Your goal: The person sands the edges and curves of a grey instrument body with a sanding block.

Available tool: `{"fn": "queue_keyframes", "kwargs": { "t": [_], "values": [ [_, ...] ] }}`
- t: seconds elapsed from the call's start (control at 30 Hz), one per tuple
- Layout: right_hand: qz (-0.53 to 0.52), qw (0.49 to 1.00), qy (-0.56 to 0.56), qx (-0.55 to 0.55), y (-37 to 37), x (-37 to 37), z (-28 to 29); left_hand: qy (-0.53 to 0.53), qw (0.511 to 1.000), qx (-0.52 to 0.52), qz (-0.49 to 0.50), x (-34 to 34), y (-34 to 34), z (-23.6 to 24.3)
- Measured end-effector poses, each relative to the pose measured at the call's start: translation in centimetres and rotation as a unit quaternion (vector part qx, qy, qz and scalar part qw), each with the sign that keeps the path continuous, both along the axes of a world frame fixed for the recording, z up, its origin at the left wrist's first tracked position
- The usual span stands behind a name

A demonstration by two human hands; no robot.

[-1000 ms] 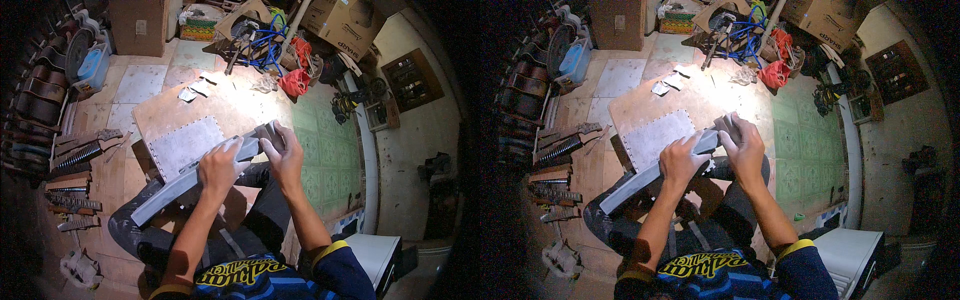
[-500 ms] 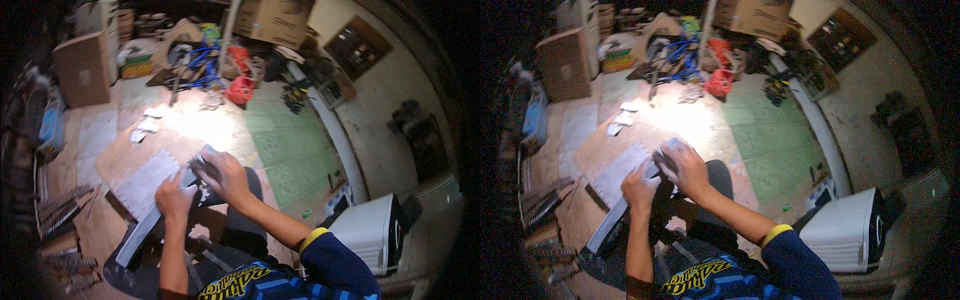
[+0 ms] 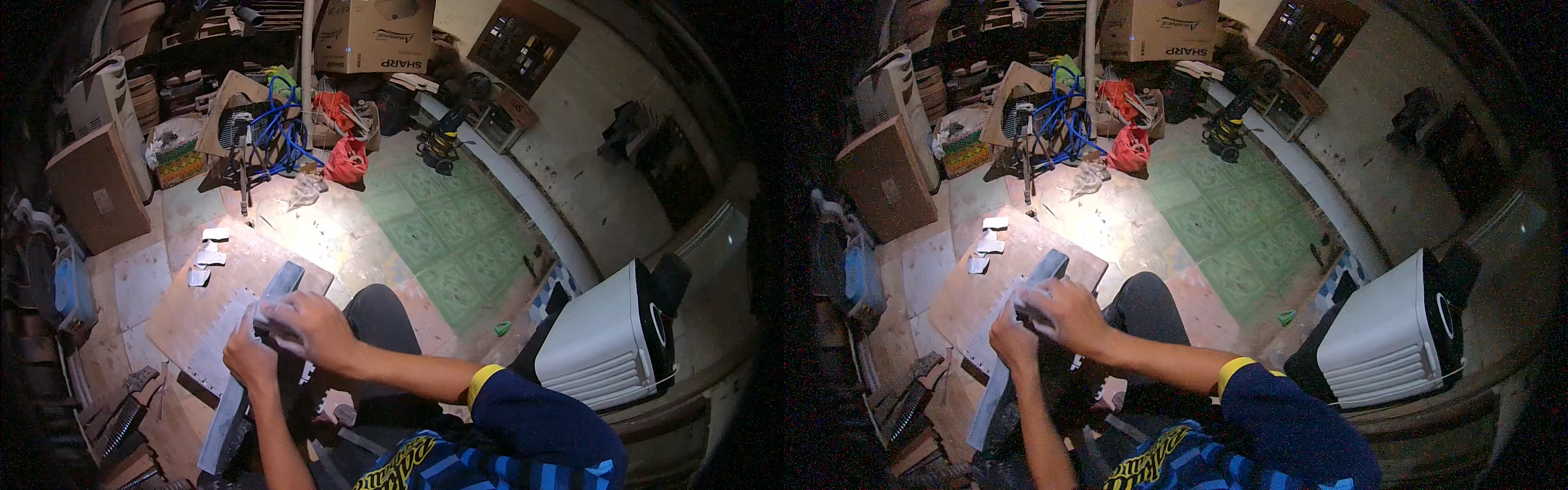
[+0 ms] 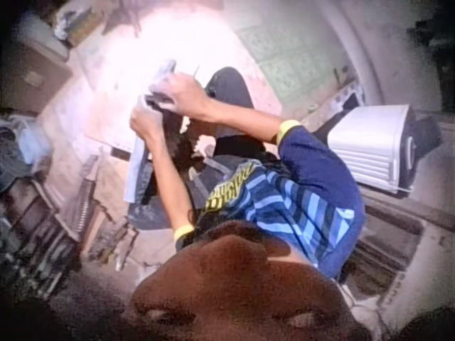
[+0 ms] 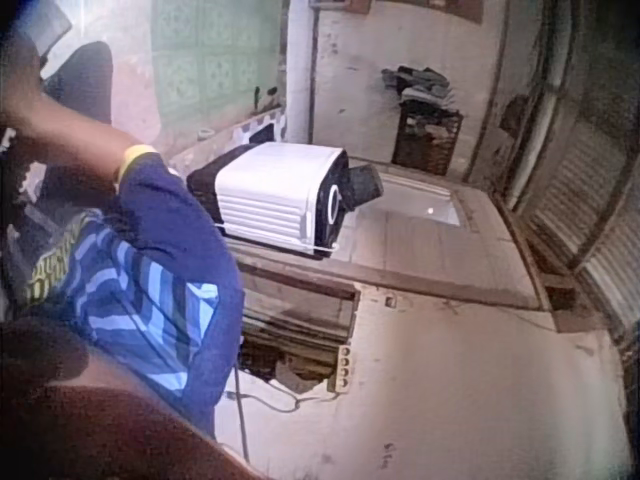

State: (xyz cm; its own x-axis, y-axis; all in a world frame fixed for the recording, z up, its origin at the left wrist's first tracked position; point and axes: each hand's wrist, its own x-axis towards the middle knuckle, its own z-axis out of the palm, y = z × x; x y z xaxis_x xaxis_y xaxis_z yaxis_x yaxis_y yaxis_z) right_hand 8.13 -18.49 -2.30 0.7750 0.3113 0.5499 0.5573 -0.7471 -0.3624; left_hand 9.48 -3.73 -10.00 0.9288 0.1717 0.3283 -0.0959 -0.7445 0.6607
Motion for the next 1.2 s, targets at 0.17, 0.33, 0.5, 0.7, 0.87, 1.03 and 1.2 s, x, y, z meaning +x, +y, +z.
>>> {"fn": "queue_keyframes", "kwargs": {
  "t": [0.17,0.33,0.5,0.7,0.87,1.03,1.2],
  "values": [
    [-0.065,0.998,0.022,0.010,-1.9,1.5,0.8,-0.003,1.000,0.024,0.009,-0.7,-1.6,0.2],
    [-0.040,0.998,0.037,-0.029,-2.5,0.8,0.3,0.028,0.998,0.045,0.016,-0.6,-1.4,0.2],
    [-0.034,0.999,0.004,0.007,-0.8,0.8,-0.3,-0.015,1.000,-0.003,0.011,-0.4,-0.2,-0.4],
    [-0.101,0.988,0.089,0.070,-3.2,2.5,1.0,0.021,1.000,-0.007,0.005,-1.3,-2.3,1.0],
    [-0.029,0.998,0.058,-0.021,-3.8,0.8,0.1,-0.004,1.000,0.000,0.017,-1.2,-2.2,0.9],
    [-0.054,0.996,0.065,0.018,-2.7,0.2,0.9,0.008,1.000,0.011,0.018,-1.6,-1.6,0.7],
    [-0.134,0.969,0.166,0.128,-4.6,2.8,0.5,-0.019,1.000,-0.011,0.004,-1.9,-2.3,1.4]
  ]
}}
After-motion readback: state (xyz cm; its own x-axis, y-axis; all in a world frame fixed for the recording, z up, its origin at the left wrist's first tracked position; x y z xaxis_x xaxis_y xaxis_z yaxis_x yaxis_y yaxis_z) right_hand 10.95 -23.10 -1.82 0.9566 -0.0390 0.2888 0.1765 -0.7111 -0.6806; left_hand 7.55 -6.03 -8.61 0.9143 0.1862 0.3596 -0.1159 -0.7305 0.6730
